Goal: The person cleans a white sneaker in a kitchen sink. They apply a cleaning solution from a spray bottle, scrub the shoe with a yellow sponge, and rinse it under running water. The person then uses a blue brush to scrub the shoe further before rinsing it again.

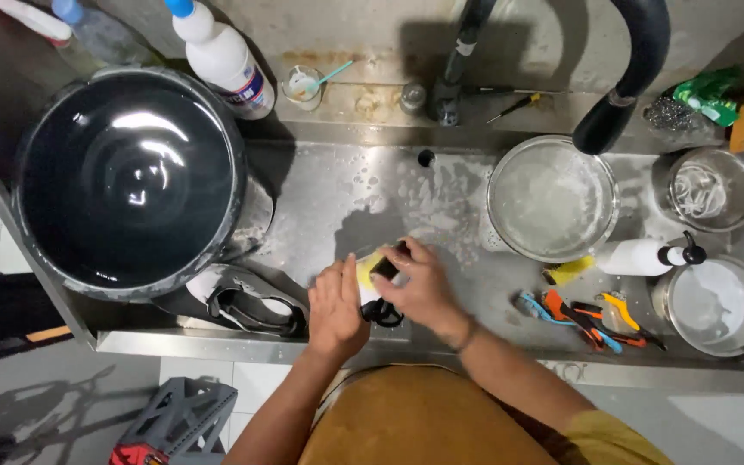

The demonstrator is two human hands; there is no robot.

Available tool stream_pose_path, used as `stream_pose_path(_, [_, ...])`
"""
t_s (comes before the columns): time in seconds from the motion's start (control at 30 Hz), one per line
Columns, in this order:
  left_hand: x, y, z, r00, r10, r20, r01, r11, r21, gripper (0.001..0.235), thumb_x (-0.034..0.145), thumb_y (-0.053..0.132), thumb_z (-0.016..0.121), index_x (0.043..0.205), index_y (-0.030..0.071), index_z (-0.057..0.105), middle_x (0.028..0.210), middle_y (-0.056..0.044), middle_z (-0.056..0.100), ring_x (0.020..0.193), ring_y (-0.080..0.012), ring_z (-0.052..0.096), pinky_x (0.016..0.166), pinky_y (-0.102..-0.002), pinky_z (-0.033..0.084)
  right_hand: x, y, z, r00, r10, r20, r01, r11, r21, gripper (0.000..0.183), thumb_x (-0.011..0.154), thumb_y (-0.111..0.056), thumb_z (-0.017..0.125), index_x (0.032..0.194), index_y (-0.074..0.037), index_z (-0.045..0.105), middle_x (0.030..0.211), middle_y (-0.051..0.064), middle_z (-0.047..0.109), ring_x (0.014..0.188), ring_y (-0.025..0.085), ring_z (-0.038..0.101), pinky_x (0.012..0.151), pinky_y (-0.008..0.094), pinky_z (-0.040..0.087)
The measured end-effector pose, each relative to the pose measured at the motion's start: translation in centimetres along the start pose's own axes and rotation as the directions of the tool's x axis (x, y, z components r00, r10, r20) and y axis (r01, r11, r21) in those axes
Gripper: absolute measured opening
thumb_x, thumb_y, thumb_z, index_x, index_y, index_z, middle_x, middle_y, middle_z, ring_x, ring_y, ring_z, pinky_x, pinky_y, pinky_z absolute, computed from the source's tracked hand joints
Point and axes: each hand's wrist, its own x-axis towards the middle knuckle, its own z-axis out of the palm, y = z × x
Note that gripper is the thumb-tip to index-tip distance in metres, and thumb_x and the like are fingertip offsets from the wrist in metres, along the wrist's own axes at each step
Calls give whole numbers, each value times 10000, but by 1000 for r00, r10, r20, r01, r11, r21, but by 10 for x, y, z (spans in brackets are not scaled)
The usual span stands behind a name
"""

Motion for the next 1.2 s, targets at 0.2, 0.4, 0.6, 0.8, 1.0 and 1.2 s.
stream_pose_path(0.2, [-24, -35, 26, 993, -69, 95, 68, 998, 17, 783, 757, 175, 620, 1492, 37, 387, 1336, -128, 442, 1147, -335, 467, 817, -380, 351, 25, 109, -13, 888, 459, 24, -415, 823, -387, 528, 831, -485, 748, 1194, -102, 764, 1203, 164, 745, 1155, 400, 675, 1002, 442, 535])
stream_pose_path(0.4, [-25, -50, 32, 973, -162, 162, 155, 986, 56, 988, 619, 207, 752, 1509, 53, 351, 1326, -121, 442, 1150, -315, 472, 840, -380, 373, 8, 99, 34, 932, -347, -104, 309, 911, -272, 294, 729, -285, 830, 923, -77, 754, 1096, 273, 651, 854, 485, 674, 722, 500, 580])
stream_pose_path(0.6, [-33, -109, 71, 869, -260, 422, 136, 944, 301, 980, 746, 135, 743, 1581, 104, 232, 1225, -107, 474, 1140, -318, 568, 934, -406, 460, 54, 71, -58, 901, 378, 211, -254, 856, -451, 679, 834, -486, 737, 1311, -5, 688, 1201, 332, 625, 1130, 501, 624, 990, 509, 500])
stream_pose_path(0.8, [0, -51, 37, 529, -351, 773, 58, 923, 380, 1034, 867, 237, 634, 1651, 222, -41, 1450, -187, 343, 1355, -411, 343, 1140, -491, 250, 58, 150, -142, 737, 563, -373, -675, 644, -360, 749, 899, -597, 707, 1505, -183, 559, 1614, 256, 291, 1493, 446, 224, 1200, 543, 226])
stream_pose_path(1.0, [34, -25, 53, 665, -141, 734, 98, 990, 101, 1133, 848, 542, 763, 1659, 221, 40, 1515, -213, 384, 1459, -398, 338, 1197, -522, 263, 21, 87, -38, 817, 540, -200, -552, 834, -3, 396, 878, -473, 790, 1153, -197, 720, 1062, 41, 705, 935, 250, 716, 751, 360, 571])
stream_pose_path(1.2, [47, -18, 57, 632, -160, 758, -130, 943, 307, 1139, 825, 831, 532, 1625, 180, 49, 1354, -134, 473, 1213, -337, 492, 994, -497, 381, 14, 114, 5, 981, 183, -68, -195, 943, -268, 425, 882, -360, 746, 1071, 20, 760, 1022, 330, 655, 960, 487, 670, 905, 535, 543])
